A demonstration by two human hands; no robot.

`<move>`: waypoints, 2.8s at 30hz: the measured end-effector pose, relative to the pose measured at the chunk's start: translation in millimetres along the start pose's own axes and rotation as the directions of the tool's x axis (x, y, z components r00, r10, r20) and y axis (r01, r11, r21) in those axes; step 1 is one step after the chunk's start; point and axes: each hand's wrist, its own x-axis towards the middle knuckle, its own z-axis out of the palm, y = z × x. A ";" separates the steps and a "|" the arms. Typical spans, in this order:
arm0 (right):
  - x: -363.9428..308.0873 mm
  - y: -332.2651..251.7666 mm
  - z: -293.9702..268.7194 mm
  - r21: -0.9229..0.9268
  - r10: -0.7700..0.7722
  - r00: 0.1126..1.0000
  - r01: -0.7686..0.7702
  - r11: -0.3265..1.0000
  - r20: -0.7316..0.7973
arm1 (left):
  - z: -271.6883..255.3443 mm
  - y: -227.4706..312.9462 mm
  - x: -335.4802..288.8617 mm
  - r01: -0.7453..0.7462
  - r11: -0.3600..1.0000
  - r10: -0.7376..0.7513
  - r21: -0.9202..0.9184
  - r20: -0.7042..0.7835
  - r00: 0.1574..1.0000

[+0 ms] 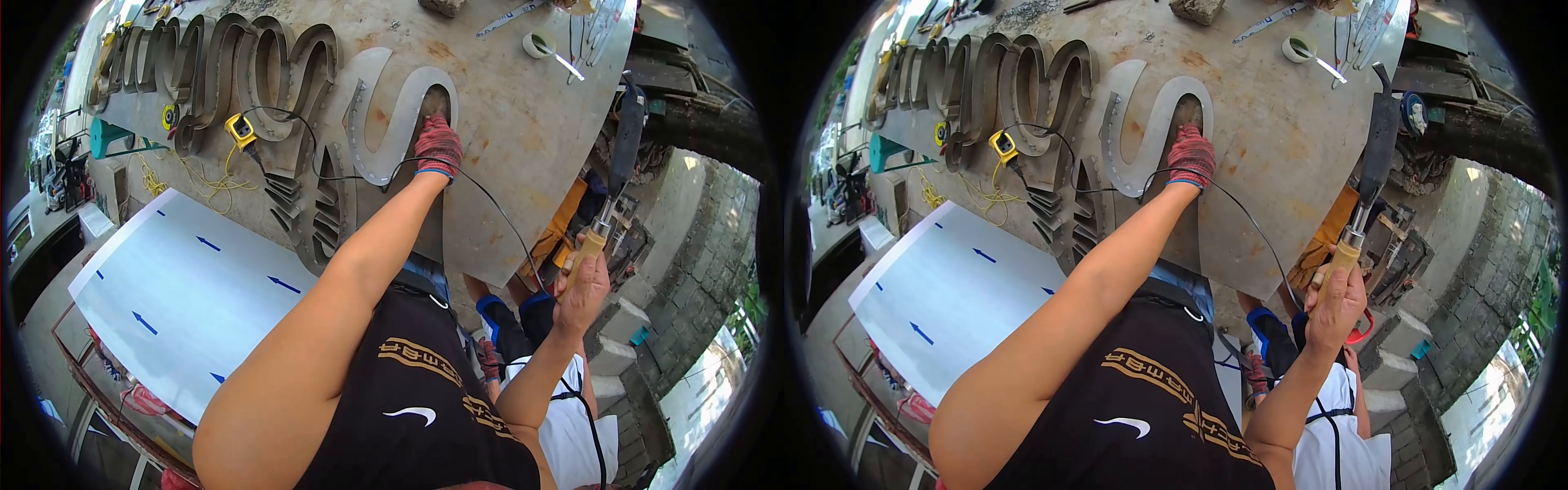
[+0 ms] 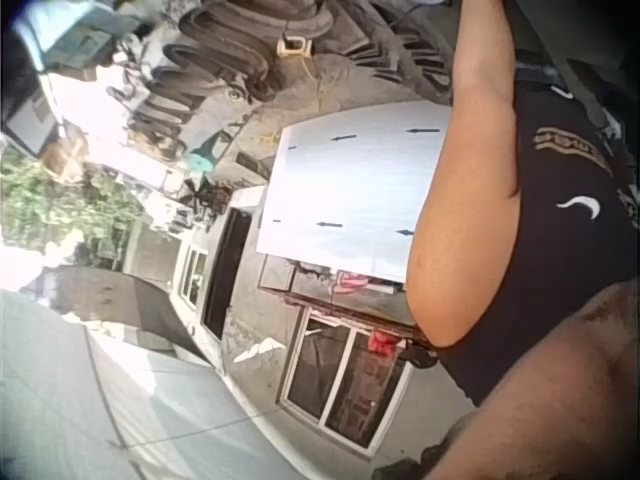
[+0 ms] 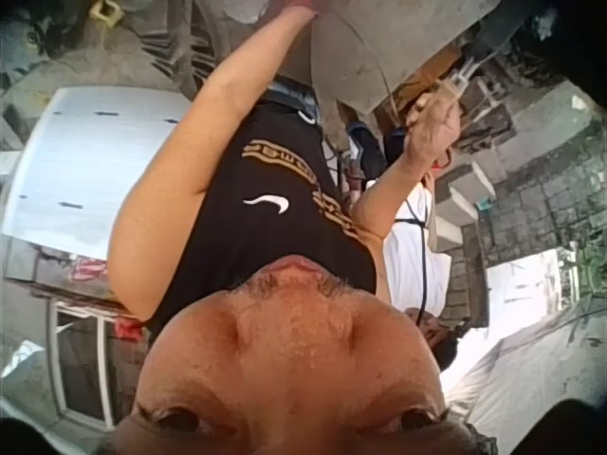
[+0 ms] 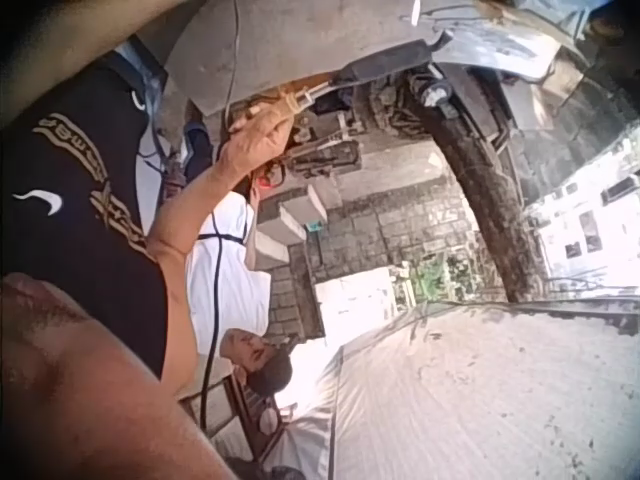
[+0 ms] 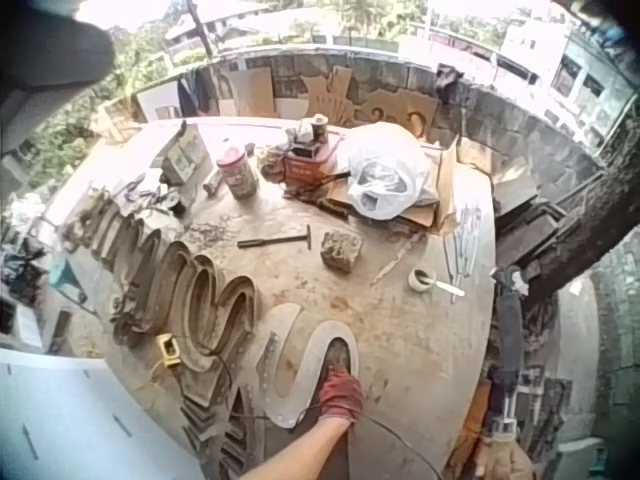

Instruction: Fabricating large metal sign letters by attaching side strips using a heat bonding tool or soldering iron.

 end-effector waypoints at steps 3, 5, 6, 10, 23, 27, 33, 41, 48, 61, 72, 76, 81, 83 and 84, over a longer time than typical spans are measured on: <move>-0.4 2.0 -1.4 -0.007 -0.016 1.000 0.016 1.000 -0.010 | -3.9 3.8 0.7 -0.005 1.000 0.006 -0.015 0.016 1.000; -1.1 0.8 -1.5 0.032 -0.019 1.000 0.019 0.999 -0.021 | -9.4 9.4 2.8 0.075 0.997 -0.074 -0.007 0.122 0.990; -1.4 1.2 -2.0 0.038 -0.021 0.999 0.022 0.999 -0.028 | -12.2 10.8 3.1 0.082 0.996 -0.078 -0.020 0.140 0.987; -2.7 -0.2 -1.3 0.067 -0.021 0.999 0.023 0.997 -0.031 | -12.7 11.1 2.0 0.057 0.998 -0.057 -0.006 0.099 0.993; -8.0 0.7 -1.3 0.032 -0.026 0.997 0.029 0.999 -0.072 | -6.8 4.3 4.7 0.032 0.999 -0.035 0.033 0.108 0.994; -8.5 -0.5 1.4 0.072 -0.009 0.997 0.015 0.997 -0.080 | -10.6 7.0 1.0 0.028 0.999 -0.030 0.023 0.082 0.996; -10.1 2.2 -2.4 0.057 -0.018 0.999 0.020 0.998 -0.039 | -6.5 2.2 5.4 -0.004 0.999 0.001 0.033 0.089 0.996; -14.1 2.0 -4.0 0.063 -0.011 0.999 0.014 0.998 -0.046 | -11.4 6.1 5.6 0.056 0.998 -0.057 0.007 0.127 0.990; -15.3 3.3 -6.6 0.062 -0.021 0.999 0.024 0.998 -0.041 | -10.0 5.8 3.3 0.033 0.999 -0.033 0.002 0.107 0.994; -18.3 1.1 -3.7 0.101 -0.015 0.997 0.023 0.995 -0.078 | -11.7 2.9 5.5 0.004 1.000 -0.006 0.021 0.103 0.995; -21.9 3.6 -5.2 0.082 -0.039 0.997 0.045 0.996 -0.070 | -8.2 8.5 2.1 0.069 0.997 -0.072 0.030 0.083 0.994; -21.2 5.1 -6.8 0.092 -0.035 0.997 0.041 0.995 -0.067 | -16.0 12.4 0.4 0.085 0.996 -0.083 -0.017 0.093 0.992; -22.0 4.6 -11.5 0.048 -0.020 0.999 0.021 0.999 -0.036 | -34.6 17.8 -4.1 0.064 0.995 -0.057 -0.073 0.102 0.993; -21.4 5.9 -12.2 0.048 -0.013 0.999 0.015 0.999 -0.041 | -41.7 18.8 -8.0 0.082 0.992 -0.063 -0.099 0.179 0.982; -21.5 5.7 -11.3 0.048 -0.017 0.999 0.019 0.999 -0.040 | -44.8 15.8 -14.9 0.080 0.992 -0.061 -0.101 0.176 0.982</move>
